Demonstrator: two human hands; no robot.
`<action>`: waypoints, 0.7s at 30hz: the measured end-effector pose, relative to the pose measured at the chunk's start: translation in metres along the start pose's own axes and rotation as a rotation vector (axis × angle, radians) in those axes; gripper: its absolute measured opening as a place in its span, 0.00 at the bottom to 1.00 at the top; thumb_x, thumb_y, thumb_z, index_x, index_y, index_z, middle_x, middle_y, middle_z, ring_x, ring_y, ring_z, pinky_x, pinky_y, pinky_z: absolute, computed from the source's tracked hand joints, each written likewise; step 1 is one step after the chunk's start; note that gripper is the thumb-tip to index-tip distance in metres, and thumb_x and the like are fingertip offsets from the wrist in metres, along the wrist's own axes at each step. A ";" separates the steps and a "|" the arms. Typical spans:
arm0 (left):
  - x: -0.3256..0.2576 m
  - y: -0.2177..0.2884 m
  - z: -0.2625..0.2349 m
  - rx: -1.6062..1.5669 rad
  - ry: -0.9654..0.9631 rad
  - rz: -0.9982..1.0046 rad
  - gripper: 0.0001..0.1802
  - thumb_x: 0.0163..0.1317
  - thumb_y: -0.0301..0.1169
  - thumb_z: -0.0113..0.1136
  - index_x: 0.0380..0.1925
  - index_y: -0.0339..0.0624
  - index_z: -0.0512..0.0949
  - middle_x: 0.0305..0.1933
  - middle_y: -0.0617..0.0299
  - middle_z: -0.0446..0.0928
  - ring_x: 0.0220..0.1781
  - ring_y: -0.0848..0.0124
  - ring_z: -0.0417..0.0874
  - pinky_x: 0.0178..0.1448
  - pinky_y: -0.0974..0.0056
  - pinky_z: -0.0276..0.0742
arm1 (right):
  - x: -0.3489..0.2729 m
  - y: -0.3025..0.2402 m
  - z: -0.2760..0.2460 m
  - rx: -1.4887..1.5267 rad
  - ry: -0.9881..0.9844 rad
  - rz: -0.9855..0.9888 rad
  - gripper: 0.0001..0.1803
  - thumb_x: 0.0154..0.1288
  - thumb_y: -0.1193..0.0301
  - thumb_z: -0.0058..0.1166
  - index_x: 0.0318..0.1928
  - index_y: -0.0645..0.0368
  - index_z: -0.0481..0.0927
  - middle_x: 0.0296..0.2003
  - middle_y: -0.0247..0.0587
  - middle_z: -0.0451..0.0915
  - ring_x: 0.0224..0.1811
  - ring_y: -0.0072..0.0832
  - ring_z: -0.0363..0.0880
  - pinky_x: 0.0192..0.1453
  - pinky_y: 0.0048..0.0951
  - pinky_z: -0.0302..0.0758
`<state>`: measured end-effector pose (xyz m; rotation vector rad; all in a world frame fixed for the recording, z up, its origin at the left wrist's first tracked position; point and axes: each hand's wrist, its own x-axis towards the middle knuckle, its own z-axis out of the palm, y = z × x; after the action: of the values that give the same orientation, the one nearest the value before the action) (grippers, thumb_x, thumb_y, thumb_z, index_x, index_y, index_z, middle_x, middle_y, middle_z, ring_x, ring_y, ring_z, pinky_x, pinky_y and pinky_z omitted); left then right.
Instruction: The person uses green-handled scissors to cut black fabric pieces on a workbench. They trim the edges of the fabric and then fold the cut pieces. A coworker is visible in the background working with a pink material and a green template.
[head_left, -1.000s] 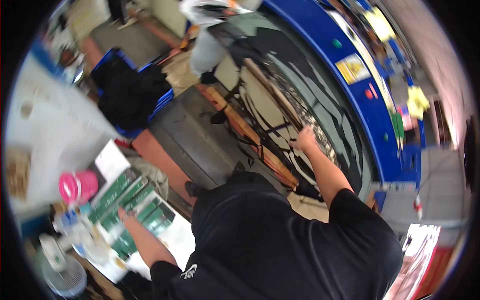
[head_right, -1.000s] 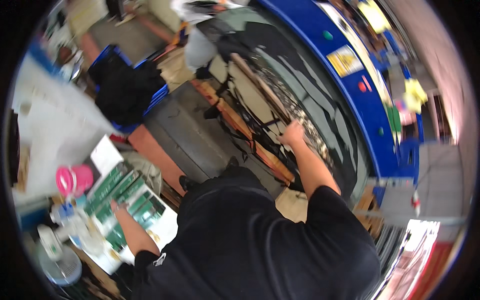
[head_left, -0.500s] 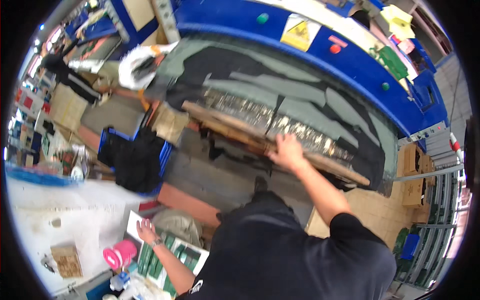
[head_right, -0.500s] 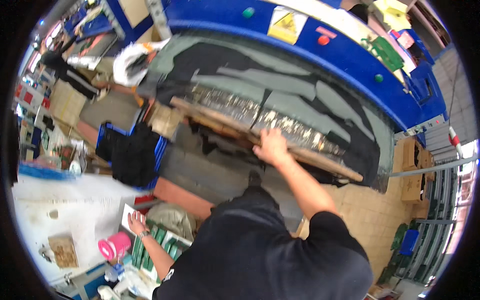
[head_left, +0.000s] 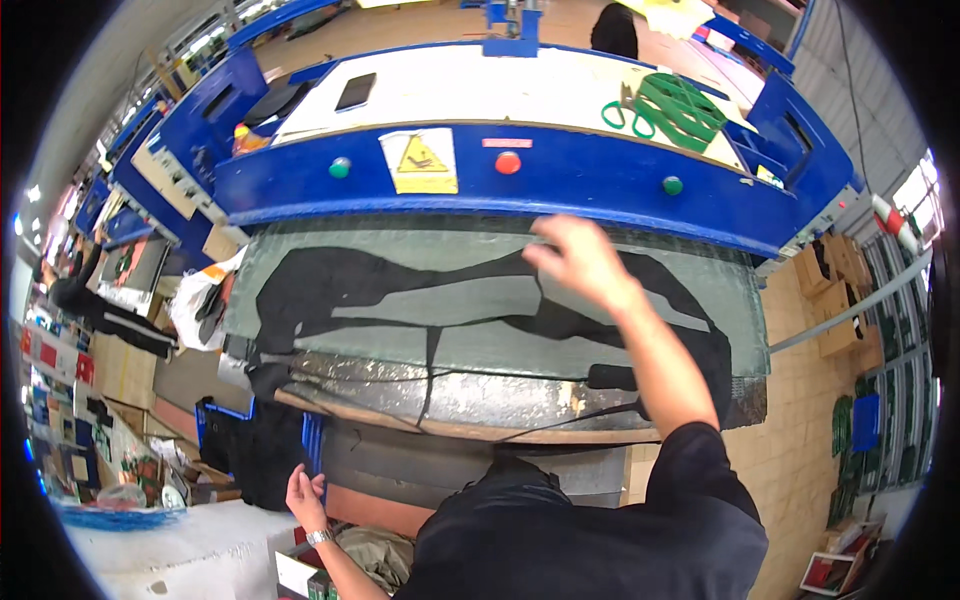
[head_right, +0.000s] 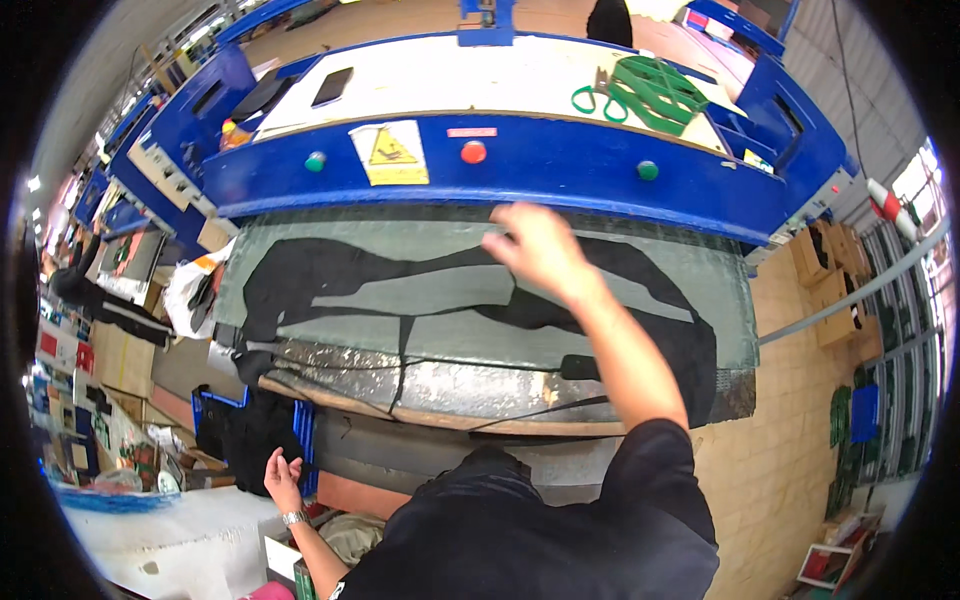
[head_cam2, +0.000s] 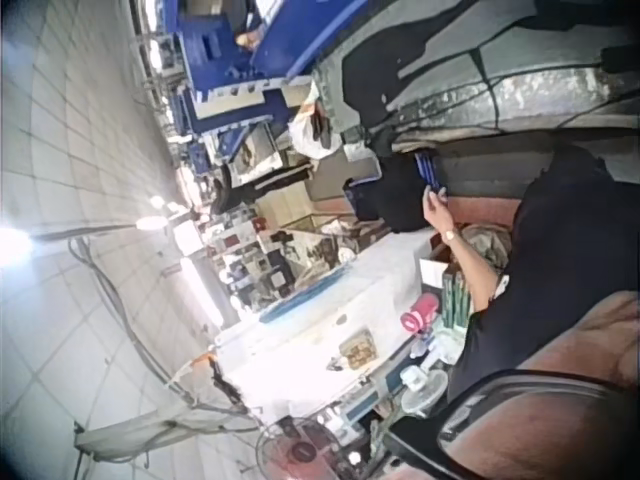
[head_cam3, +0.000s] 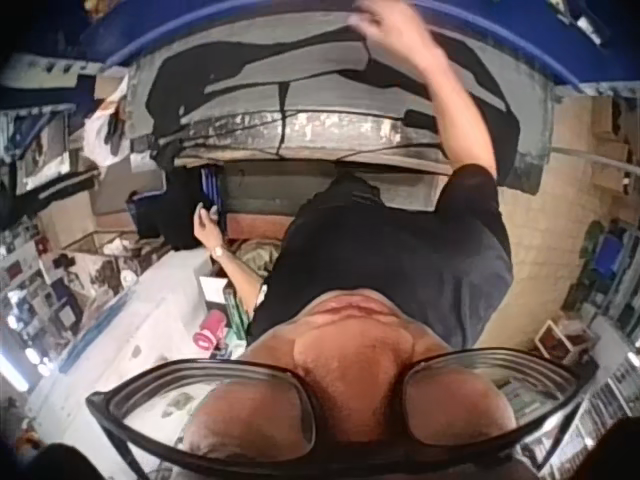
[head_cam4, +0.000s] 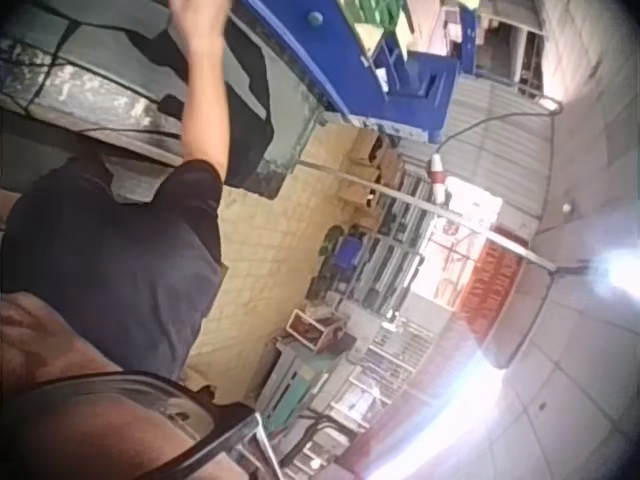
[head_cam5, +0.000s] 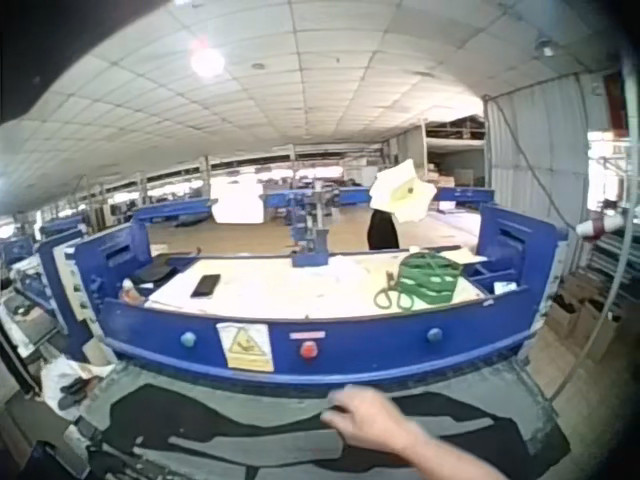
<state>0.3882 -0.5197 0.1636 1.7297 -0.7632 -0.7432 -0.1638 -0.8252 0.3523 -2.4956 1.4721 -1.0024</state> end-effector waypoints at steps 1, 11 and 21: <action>-0.005 0.008 0.011 0.062 0.008 0.018 0.19 0.74 0.35 0.53 0.56 0.31 0.75 0.26 0.59 0.81 0.24 0.82 0.75 0.32 0.75 0.72 | 0.018 0.020 -0.026 -0.103 0.024 0.049 0.19 0.59 0.63 0.64 0.45 0.65 0.82 0.39 0.52 0.83 0.41 0.46 0.82 0.46 0.40 0.79; -0.027 0.038 0.062 0.057 0.036 -0.137 0.16 0.71 0.31 0.56 0.53 0.34 0.78 0.38 0.61 0.81 0.38 0.72 0.85 0.44 0.69 0.82 | 0.125 0.199 -0.116 -0.466 0.124 0.272 0.22 0.63 0.54 0.56 0.35 0.64 0.83 0.31 0.59 0.82 0.35 0.49 0.83 0.42 0.46 0.75; -0.024 0.028 0.069 0.056 0.038 -0.062 0.17 0.70 0.37 0.57 0.52 0.38 0.79 0.33 0.64 0.84 0.35 0.81 0.80 0.39 0.74 0.73 | 0.181 0.296 -0.093 -0.386 -0.087 0.536 0.22 0.54 0.60 0.66 0.33 0.70 0.79 0.29 0.59 0.82 0.33 0.46 0.84 0.40 0.42 0.76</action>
<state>0.3161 -0.5463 0.1758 1.8198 -0.7130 -0.7348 -0.3816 -1.1065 0.4042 -2.0999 2.3037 -0.5484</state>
